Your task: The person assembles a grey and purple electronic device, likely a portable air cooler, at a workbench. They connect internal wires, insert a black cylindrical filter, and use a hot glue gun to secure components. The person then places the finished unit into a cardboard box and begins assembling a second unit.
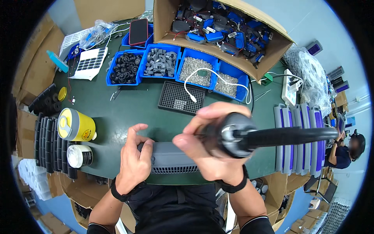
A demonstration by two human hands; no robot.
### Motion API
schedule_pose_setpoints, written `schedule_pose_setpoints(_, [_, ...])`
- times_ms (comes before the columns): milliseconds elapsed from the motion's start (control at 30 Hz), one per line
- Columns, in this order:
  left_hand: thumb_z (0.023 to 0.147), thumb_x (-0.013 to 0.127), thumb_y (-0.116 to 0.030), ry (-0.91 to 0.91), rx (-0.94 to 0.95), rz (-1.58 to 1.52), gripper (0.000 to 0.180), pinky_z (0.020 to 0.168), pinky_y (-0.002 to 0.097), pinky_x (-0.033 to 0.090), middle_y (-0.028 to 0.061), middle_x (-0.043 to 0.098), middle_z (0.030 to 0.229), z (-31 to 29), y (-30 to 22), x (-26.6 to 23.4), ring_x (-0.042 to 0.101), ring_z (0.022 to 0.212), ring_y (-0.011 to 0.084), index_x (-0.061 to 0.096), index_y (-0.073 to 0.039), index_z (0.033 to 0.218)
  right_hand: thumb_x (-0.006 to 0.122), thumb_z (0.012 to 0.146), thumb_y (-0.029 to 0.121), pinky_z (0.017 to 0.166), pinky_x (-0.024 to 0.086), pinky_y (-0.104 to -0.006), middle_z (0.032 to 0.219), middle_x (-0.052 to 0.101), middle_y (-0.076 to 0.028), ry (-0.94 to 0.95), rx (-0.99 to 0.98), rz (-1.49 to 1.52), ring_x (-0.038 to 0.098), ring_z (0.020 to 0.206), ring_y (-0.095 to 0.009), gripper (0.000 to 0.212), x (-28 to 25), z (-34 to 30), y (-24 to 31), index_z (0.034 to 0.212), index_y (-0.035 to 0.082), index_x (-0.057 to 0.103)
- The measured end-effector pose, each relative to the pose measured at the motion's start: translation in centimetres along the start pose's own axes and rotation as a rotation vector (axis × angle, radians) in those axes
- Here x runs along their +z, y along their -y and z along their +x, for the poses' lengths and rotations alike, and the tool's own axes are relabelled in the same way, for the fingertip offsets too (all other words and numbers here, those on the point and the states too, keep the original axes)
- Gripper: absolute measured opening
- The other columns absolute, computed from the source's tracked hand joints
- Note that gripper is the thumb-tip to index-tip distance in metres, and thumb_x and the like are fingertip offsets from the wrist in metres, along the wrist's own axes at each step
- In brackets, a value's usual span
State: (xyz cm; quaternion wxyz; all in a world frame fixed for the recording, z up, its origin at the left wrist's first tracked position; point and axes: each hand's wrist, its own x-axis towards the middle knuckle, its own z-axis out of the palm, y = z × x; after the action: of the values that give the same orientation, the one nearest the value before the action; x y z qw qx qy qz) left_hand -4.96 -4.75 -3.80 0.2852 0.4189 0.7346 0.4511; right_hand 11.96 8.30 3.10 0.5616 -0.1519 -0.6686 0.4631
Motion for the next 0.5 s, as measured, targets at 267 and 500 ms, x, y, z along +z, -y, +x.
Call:
schedule_pose_setpoints(267, [0.098,0.052,-0.005,-0.022,-0.047,0.034,0.047,0.085,0.0373,0.052,0.0196,0.076,0.095,-0.5,1.6,-3.2,0.070,0.087,0.0244,0.048,-0.002,0.145,0.081,0.090,0.002,0.057,0.054,-0.0271,0.080,0.070,-0.013,-0.198,0.011,-0.118,0.064,0.059,-0.015,0.046,-5.9,1.5,1.5,0.126,0.002,0.052])
schedule_pose_setpoints(500, [0.098,0.051,-0.004,-0.018,-0.037,0.029,0.046,0.084,0.0356,0.051,0.0186,0.075,0.093,-0.4,1.8,-2.9,0.068,0.085,0.0218,0.048,-0.003,0.144,0.082,0.089,0.000,0.055,0.053,-0.0268,0.080,0.070,-0.012,-0.251,0.056,-0.169,0.064,0.059,-0.015,0.042,-6.4,0.1,0.1,0.122,0.002,0.056])
